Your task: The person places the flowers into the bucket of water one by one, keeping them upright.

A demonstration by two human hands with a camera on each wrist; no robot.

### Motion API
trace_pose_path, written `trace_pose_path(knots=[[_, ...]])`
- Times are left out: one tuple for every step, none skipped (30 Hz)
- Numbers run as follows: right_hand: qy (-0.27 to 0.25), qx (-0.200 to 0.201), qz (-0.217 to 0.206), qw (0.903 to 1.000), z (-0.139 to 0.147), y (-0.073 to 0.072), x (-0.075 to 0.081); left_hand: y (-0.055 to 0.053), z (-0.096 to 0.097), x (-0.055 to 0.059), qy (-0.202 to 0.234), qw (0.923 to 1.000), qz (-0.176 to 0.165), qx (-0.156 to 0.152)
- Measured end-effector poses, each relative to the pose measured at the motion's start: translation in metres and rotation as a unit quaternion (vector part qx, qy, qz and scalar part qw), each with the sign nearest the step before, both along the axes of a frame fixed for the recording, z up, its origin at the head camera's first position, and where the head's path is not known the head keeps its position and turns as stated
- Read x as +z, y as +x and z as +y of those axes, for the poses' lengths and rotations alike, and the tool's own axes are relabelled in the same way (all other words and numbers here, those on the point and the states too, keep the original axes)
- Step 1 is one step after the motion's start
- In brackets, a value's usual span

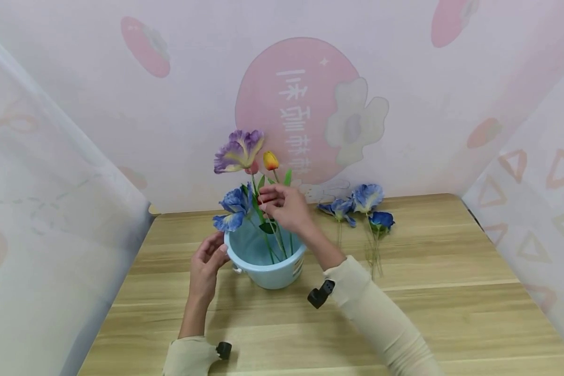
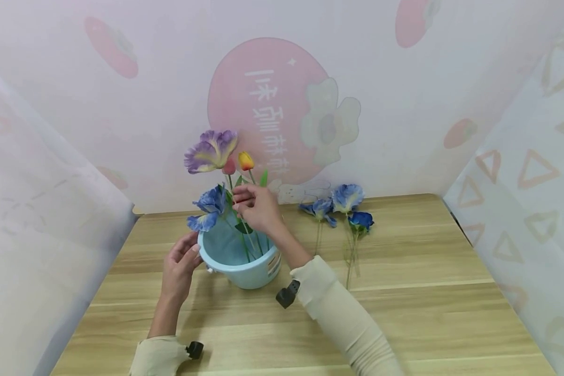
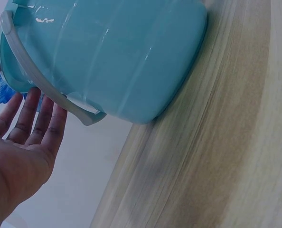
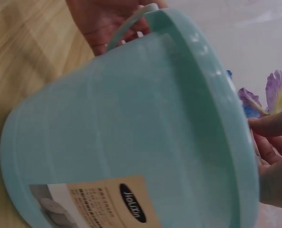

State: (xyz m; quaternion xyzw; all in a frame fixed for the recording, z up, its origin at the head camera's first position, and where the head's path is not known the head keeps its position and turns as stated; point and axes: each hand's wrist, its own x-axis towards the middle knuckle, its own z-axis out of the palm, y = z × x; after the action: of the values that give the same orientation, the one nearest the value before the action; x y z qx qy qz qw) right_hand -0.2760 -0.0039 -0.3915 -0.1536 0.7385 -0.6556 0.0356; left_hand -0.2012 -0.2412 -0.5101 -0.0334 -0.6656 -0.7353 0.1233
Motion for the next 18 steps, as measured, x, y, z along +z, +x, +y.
trace_pose_path(knots=[[0.008,-0.002,0.005,1.0,-0.001,0.0,-0.002,0.0,0.0,0.0,0.0,1.0,0.0,0.0],[0.017,-0.004,0.011,0.9998,-0.002,0.0,-0.004,-0.001,0.0,0.0,0.0,1.0,0.0,-0.001],[0.028,-0.007,0.018,0.9994,-0.004,0.0,-0.006,-0.001,0.0,0.001,-0.001,1.0,0.0,-0.001],[0.038,-0.009,0.021,0.999,-0.005,0.001,-0.008,-0.001,0.0,0.001,0.0,1.0,0.0,-0.001],[0.048,-0.011,0.022,0.9985,-0.006,0.002,-0.009,-0.002,0.0,0.001,0.0,1.0,-0.001,-0.001],[0.059,-0.014,0.024,0.9979,-0.007,0.002,-0.012,-0.002,0.001,0.001,0.001,1.0,-0.002,0.0],[0.07,-0.016,0.026,0.9971,-0.007,0.003,-0.014,-0.002,0.001,0.001,0.003,1.0,-0.004,0.0],[0.081,-0.018,0.025,0.9963,-0.008,0.004,-0.016,-0.002,0.001,0.001,0.003,1.0,-0.005,0.001],[0.093,-0.02,0.022,0.9952,-0.009,0.004,-0.017,-0.002,0.0,0.001,0.004,1.0,-0.006,0.002],[0.104,-0.021,0.02,0.9942,-0.009,0.005,-0.019,-0.001,0.0,0.001,0.005,1.0,-0.007,0.002],[0.115,-0.024,0.021,0.9928,-0.01,0.006,-0.02,-0.001,0.0,0.0,0.005,1.0,-0.008,0.003],[0.128,-0.026,0.024,0.9912,-0.011,0.006,-0.021,-0.001,0.0,0.0,0.004,1.0,-0.008,0.003],[0.138,-0.028,0.024,0.9897,-0.011,0.007,-0.022,-0.001,0.0,0.0,0.004,1.0,-0.008,0.002],[0.149,-0.03,0.025,0.9881,-0.011,0.007,-0.023,-0.001,0.0,-0.001,0.003,1.0,-0.008,0.002],[0.159,-0.032,0.027,0.9864,-0.011,0.007,-0.024,-0.001,0.0,-0.001,0.003,1.0,-0.008,0.002],[0.167,-0.035,0.03,0.9848,-0.011,0.007,-0.024,-0.001,0.0,-0.001,0.001,1.0,-0.007,0.001],[0.176,-0.036,0.031,0.9831,-0.011,0.008,-0.025,-0.001,0.0,-0.001,0.001,1.0,-0.006,0.001],[0.184,-0.037,0.032,0.9817,-0.011,0.008,-0.025,-0.002,0.0,-0.002,0.001,1.0,-0.006,0.0]])
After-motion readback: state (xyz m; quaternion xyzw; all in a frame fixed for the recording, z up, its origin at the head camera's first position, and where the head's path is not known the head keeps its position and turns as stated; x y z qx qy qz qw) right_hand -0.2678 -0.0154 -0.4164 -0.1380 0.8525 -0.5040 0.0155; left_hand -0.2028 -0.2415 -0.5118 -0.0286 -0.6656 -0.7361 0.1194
